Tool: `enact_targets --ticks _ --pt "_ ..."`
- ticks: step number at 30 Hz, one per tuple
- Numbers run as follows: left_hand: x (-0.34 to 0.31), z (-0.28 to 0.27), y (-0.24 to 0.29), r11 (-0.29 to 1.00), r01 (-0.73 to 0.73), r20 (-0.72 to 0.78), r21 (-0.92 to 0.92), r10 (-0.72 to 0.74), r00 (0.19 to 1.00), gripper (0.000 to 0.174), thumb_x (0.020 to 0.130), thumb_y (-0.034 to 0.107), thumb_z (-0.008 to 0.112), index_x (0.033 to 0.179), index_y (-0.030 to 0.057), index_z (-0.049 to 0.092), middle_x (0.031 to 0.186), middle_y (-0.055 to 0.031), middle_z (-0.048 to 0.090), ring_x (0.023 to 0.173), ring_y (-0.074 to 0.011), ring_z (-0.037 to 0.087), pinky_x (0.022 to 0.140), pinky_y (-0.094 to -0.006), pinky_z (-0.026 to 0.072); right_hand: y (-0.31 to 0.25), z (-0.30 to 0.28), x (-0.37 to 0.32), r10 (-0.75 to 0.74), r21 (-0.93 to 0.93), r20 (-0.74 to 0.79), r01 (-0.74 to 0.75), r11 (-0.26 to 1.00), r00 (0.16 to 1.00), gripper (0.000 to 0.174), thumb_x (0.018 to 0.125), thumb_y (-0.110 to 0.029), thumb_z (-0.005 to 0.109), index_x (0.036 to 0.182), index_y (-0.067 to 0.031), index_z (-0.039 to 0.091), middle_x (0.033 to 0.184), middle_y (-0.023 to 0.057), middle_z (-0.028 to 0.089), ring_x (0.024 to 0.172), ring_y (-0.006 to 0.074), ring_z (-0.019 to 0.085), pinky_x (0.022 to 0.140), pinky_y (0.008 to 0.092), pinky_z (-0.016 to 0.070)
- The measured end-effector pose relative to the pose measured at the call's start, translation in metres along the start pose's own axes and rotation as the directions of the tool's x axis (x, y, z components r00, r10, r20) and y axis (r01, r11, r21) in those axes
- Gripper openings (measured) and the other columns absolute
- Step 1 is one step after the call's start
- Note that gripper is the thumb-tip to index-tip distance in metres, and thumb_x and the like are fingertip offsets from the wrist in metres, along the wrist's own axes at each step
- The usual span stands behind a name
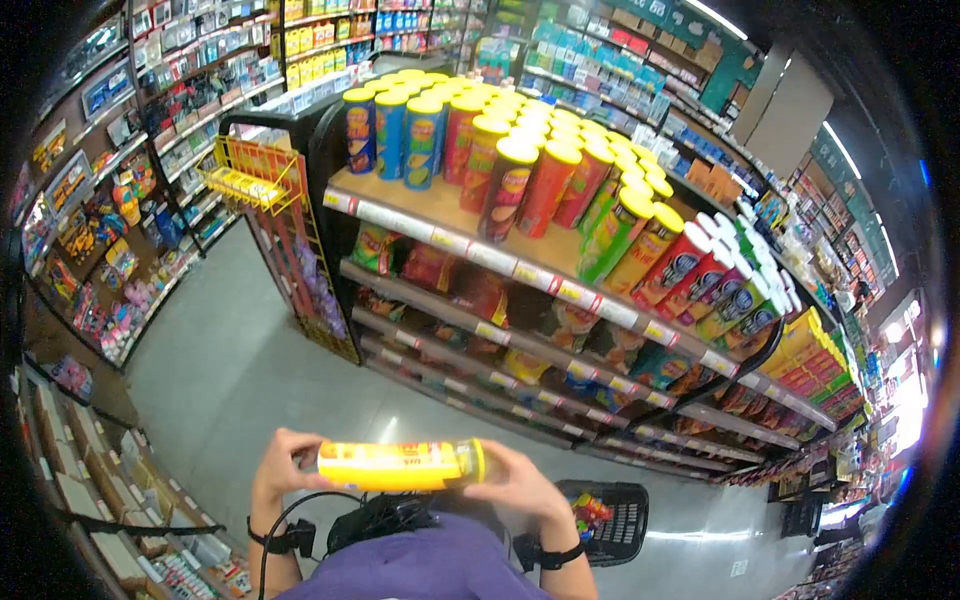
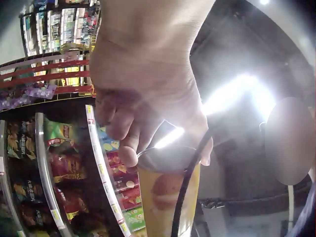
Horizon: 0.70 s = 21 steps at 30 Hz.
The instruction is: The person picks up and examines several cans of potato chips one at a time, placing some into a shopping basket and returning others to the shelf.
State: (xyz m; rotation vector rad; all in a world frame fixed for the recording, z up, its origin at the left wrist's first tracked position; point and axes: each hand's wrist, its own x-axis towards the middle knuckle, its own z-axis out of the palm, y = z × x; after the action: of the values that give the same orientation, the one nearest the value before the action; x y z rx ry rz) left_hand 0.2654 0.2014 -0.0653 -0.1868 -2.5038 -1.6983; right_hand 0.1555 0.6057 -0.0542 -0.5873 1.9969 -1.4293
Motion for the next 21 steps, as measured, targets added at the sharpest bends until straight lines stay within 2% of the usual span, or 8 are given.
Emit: enact_targets --ticks 2,3,6,9,13,15,18,21 --pt "-0.001 0.002 0.004 0.998 0.036 0.024 -0.052 -0.035 0.999 0.058 0.067 0.041 0.094 0.103 -0.0011 0.079 0.057 -0.0004 0.048 0.049 -0.0077 0.043 0.049 -0.0267 0.0333 0.001 -0.001 0.000 -0.016 0.046 -0.001 0.016 0.999 1.000 0.084 0.084 -0.021 0.090 0.154 -0.0014 0.049 0.137 0.0042 0.064 0.121 0.0132 0.061 0.101 0.0308 0.0502" --pt "-0.001 0.004 0.007 0.996 0.062 0.004 -0.064 -0.062 0.998 0.055 0.068 0.047 0.091 0.091 -0.0006 0.077 0.054 -0.0010 0.044 0.048 -0.0084 0.043 0.049 -0.0274 0.0332 0.000 -0.003 0.000 -0.002 0.036 0.008 0.002 0.999 1.000 0.086 0.084 -0.021 0.090 0.155 -0.0021 0.047 0.139 0.0045 0.063 0.121 0.0133 0.061 0.101 0.0310 0.0503" --pt "-0.003 -0.001 -0.002 0.997 0.079 0.047 -0.010 -0.079 0.996 0.058 0.070 0.054 0.087 0.077 -0.0008 0.070 0.053 -0.0016 0.041 0.048 -0.0094 0.043 0.049 -0.0277 0.0329 -0.016 -0.003 0.005 -0.073 0.004 0.022 0.073 0.997 0.997 0.091 0.084 -0.025 0.090 0.159 -0.0049 0.043 0.144 0.0052 0.059 0.121 0.0130 0.060 0.101 0.0306 0.0504" --pt "-0.003 -0.005 0.002 0.994 0.101 0.057 -0.045 -0.099 0.993 0.064 0.071 0.060 0.082 0.069 -0.0009 0.062 0.052 -0.0012 0.037 0.048 -0.0096 0.041 0.048 -0.0285 0.0321 -0.024 0.001 0.011 -0.080 0.106 0.034 0.076 0.991 0.996 0.089 0.083 -0.028 0.091 0.157 -0.0058 0.046 0.142 0.0053 0.059 0.119 0.0133 0.060 0.098 0.0299 0.0514" --pt "-0.014 -0.010 -0.002 0.982 0.160 0.043 -0.100 -0.156 0.987 0.055 0.071 0.050 0.086 0.073 -0.0013 0.066 0.054 0.0009 0.033 0.051 -0.0079 0.034 0.049 -0.0292 0.0278 -0.025 0.001 0.019 -0.080 0.088 0.086 0.073 0.993 0.993 0.081 0.082 -0.026 0.091 0.149 -0.0035 0.052 0.139 0.0070 0.061 0.116 0.0150 0.064 0.097 0.0303 0.0530" --pt "-0.018 -0.015 0.016 0.970 0.226 0.074 -0.085 -0.220 0.973 0.050 0.071 0.044 0.089 0.077 -0.0016 0.070 0.056 0.0019 0.032 0.053 -0.0073 0.031 0.049 -0.0295 0.0259 -0.025 0.007 0.022 -0.137 0.151 0.033 0.130 0.980 0.990 0.079 0.081 -0.026 0.091 0.146 -0.0020 0.053 0.136 0.0076 0.063 0.115 0.0157 0.065 0.098 0.0307 0.0534" --pt "-0.023 -0.011 0.025 0.958 0.259 0.071 -0.121 -0.252 0.965 0.046 0.069 0.036 0.092 0.091 -0.0022 0.076 0.059 0.0024 0.033 0.055 -0.0071 0.029 0.051 -0.0295 0.0242 -0.021 0.010 0.030 -0.171 0.177 -0.029 0.173 0.969 0.985 0.074 0.081 -0.028 0.091 0.140 0.0004 0.055 0.129 0.0085 0.066 0.116 0.0166 0.066 0.099 0.0317 0.0535" --pt "-0.031 -0.006 0.020 0.956 0.256 0.034 -0.140 -0.254 0.967 0.053 0.068 0.035 0.092 0.103 -0.0022 0.078 0.061 0.0018 0.036 0.056 -0.0075 0.031 0.051 -0.0292 0.0257 -0.021 0.014 0.034 -0.176 0.244 -0.053 0.183 0.952 0.983 0.068 0.082 -0.027 0.089 0.135 0.0015 0.056 0.124 0.0096 0.069 0.113 0.0161 0.067 0.097 0.0314 0.0545"
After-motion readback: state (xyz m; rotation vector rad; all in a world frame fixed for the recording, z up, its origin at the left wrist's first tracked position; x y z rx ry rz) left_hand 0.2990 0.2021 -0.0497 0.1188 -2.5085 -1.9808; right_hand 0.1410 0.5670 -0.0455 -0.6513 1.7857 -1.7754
